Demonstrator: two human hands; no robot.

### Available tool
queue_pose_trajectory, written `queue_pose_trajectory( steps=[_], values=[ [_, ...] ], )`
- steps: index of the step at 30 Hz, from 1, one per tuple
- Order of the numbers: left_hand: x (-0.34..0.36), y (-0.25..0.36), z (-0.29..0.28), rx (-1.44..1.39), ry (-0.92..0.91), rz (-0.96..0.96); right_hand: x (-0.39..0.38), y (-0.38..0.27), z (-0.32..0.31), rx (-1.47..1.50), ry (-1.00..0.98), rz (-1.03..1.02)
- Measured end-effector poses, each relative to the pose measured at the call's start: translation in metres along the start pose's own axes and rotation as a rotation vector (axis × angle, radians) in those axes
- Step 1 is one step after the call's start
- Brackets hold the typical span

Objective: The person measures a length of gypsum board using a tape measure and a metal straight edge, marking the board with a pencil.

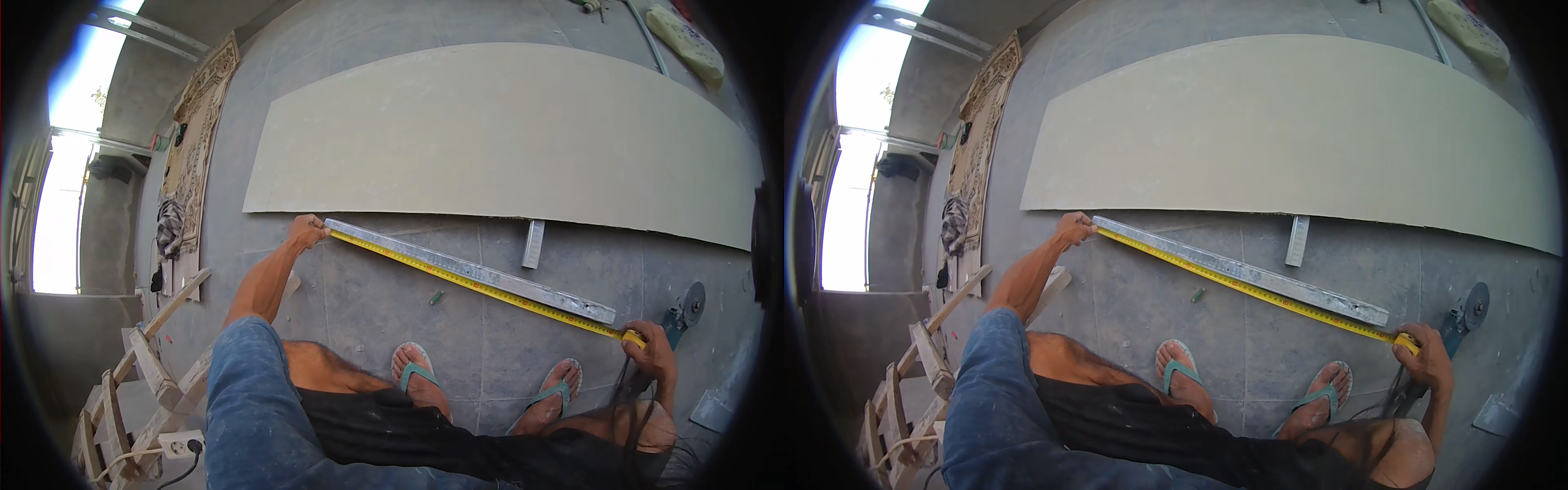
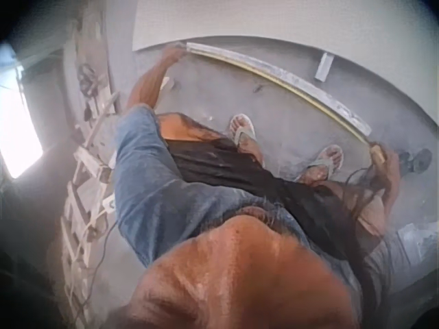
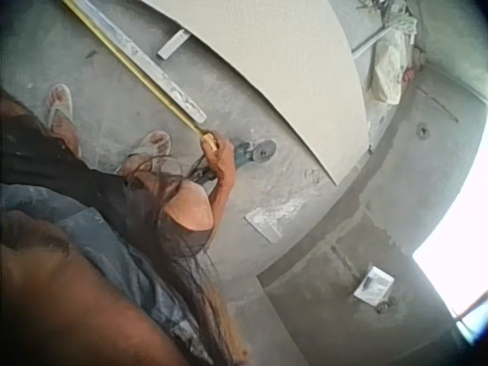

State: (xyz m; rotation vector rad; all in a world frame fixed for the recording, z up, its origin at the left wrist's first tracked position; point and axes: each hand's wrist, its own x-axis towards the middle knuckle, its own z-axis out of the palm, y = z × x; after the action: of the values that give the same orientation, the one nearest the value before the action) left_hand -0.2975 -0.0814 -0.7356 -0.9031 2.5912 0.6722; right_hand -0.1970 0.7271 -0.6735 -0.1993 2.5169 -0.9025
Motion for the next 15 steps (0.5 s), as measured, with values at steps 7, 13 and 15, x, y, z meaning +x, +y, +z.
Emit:
queue_pose_trajectory(
  steps=[7,13,15],
  values=[
    [-0.007,-0.026,-0.009,-0.200,-0.116,-0.120,0.000,-0.002,-0.011,0.000,-0.130,-0.039],
    [-0.015,-0.022,-0.026,-0.303,-0.175,-0.169,-0.007,0.011,-0.005,0.107,-0.199,-0.015],
    [-0.014,-0.026,-0.030,-0.302,-0.197,-0.171,-0.005,0.007,-0.002,0.125,-0.207,0.005]
  ],
)
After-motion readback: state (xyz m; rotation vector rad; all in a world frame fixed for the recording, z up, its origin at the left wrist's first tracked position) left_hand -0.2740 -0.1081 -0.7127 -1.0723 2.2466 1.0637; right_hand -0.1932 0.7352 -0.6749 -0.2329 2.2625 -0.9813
